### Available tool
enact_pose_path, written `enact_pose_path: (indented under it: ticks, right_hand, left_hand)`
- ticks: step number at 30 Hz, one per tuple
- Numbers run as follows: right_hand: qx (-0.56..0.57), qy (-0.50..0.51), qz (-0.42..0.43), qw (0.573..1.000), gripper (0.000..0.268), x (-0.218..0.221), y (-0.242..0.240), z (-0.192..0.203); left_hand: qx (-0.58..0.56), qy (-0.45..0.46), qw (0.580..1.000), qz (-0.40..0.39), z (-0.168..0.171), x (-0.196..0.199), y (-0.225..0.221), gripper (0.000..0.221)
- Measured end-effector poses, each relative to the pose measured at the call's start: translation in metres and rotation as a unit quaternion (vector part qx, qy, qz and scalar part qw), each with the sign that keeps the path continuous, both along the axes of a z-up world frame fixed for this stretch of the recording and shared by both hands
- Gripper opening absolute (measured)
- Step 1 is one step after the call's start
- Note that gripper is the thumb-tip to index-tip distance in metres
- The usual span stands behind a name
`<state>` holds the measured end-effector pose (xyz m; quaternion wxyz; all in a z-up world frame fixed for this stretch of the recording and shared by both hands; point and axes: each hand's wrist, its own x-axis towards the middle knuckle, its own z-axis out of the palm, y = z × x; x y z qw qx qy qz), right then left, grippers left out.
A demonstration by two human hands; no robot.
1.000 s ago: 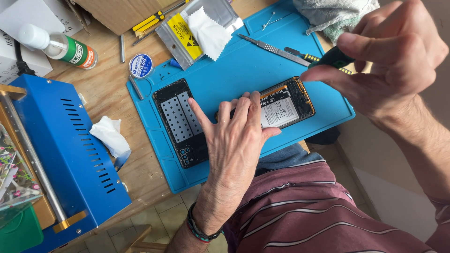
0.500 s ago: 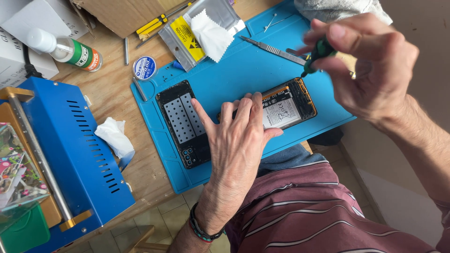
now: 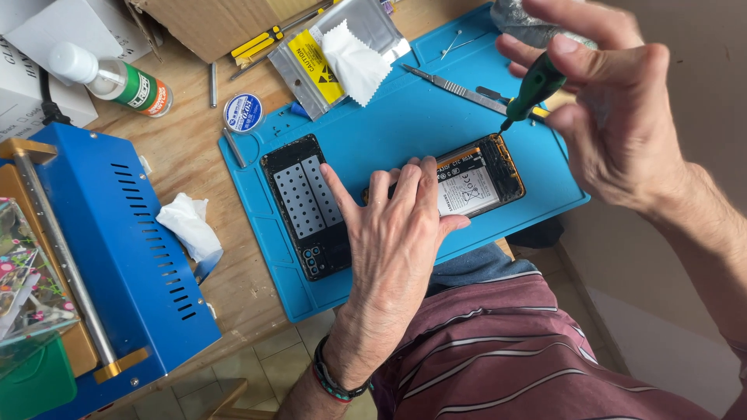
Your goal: Using a precision screwdriver to fasten internal components and cover plates during a mobile phone repair.
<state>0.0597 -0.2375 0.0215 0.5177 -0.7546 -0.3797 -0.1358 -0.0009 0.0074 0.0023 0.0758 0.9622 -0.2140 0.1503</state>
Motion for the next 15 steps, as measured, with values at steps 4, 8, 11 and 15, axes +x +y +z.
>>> enact_pose_path:
  ticks: [4,8,11,15]
  right_hand:
    - [-0.039,-0.137,-0.089,0.986,0.041,-0.002,-0.021,-0.019]
    - [-0.04,-0.074,-0.11,0.99,0.045,-0.001,-0.015,-0.017]
    - [-0.003,-0.068,-0.048,0.997,0.045,0.002,-0.011,-0.014]
    - [-0.064,-0.137,-0.202,0.968,0.072,-0.005,-0.038,-0.04]
  left_hand:
    - [0.003,-0.001,1.0,0.003,0.001,0.0,0.0,0.092]
    - [0.004,0.001,1.0,0.005,0.003,0.001,-0.001,0.093]
    - [0.006,0.001,1.0,0.006,0.003,0.001,-0.001,0.092]
    - [0.001,-0.002,1.0,0.003,0.002,0.0,-0.001,0.092]
